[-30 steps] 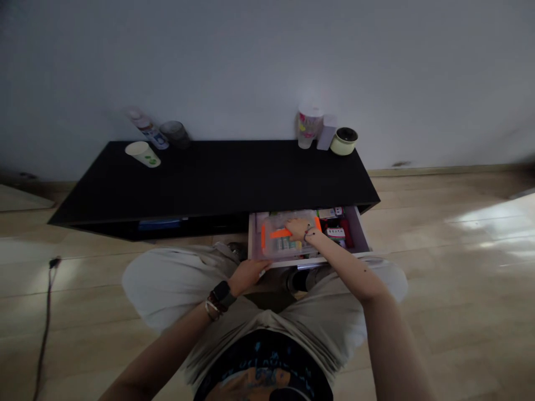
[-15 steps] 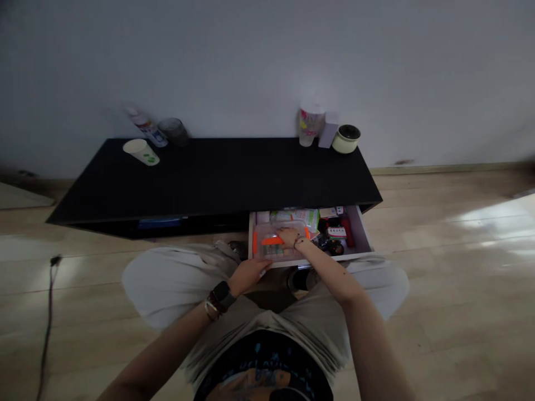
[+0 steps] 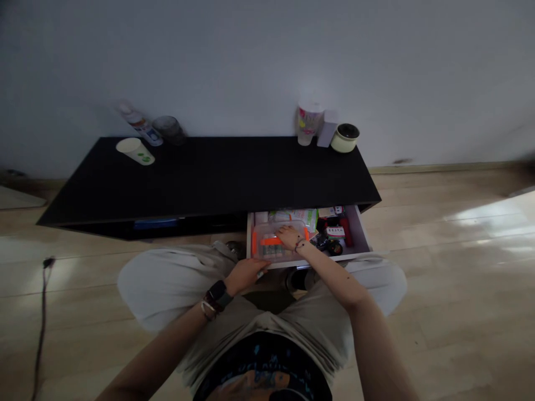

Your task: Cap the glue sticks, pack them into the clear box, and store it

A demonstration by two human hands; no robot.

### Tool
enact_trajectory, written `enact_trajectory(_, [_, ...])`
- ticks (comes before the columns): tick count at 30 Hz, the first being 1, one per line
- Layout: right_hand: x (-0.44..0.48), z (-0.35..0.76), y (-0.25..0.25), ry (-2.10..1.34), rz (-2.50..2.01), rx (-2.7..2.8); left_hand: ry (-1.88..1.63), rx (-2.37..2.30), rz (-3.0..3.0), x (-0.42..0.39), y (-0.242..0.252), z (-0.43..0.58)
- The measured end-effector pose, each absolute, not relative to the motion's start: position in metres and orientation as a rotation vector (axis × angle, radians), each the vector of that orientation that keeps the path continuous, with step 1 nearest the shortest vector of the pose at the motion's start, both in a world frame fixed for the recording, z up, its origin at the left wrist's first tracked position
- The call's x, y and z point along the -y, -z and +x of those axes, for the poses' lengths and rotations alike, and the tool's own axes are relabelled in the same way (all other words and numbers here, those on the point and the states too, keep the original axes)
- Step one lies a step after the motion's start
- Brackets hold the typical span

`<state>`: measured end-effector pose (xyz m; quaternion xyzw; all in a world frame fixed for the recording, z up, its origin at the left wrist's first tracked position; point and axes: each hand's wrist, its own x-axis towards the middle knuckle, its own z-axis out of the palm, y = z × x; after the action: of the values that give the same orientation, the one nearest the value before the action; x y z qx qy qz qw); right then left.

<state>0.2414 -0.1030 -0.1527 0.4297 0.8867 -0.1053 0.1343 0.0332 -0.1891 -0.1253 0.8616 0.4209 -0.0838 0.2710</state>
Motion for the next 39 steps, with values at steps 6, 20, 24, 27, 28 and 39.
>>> enact_trajectory(6, [0.106,0.262,0.127,0.374,1.318,-2.883,0.059,-1.116,2.417,0.180,0.131,0.027])
enact_trajectory(20, [0.108,0.268,0.127,0.050,1.332,-2.896,-0.150,-1.355,2.675,0.128,0.127,0.030])
enact_trajectory(24, [0.095,0.267,0.128,0.032,1.410,-2.865,-0.160,-1.361,2.705,0.109,0.125,0.032])
enact_trajectory(27, [0.087,0.267,0.132,0.034,1.470,-2.848,-0.162,-1.348,2.717,0.095,0.125,0.032])
enact_trajectory(28, [0.085,0.266,0.133,0.033,1.491,-2.843,-0.168,-1.344,2.718,0.090,0.125,0.031])
enact_trajectory(39, [0.062,0.260,0.141,-0.001,1.654,-2.839,-0.217,-1.339,2.715,0.053,0.136,0.032])
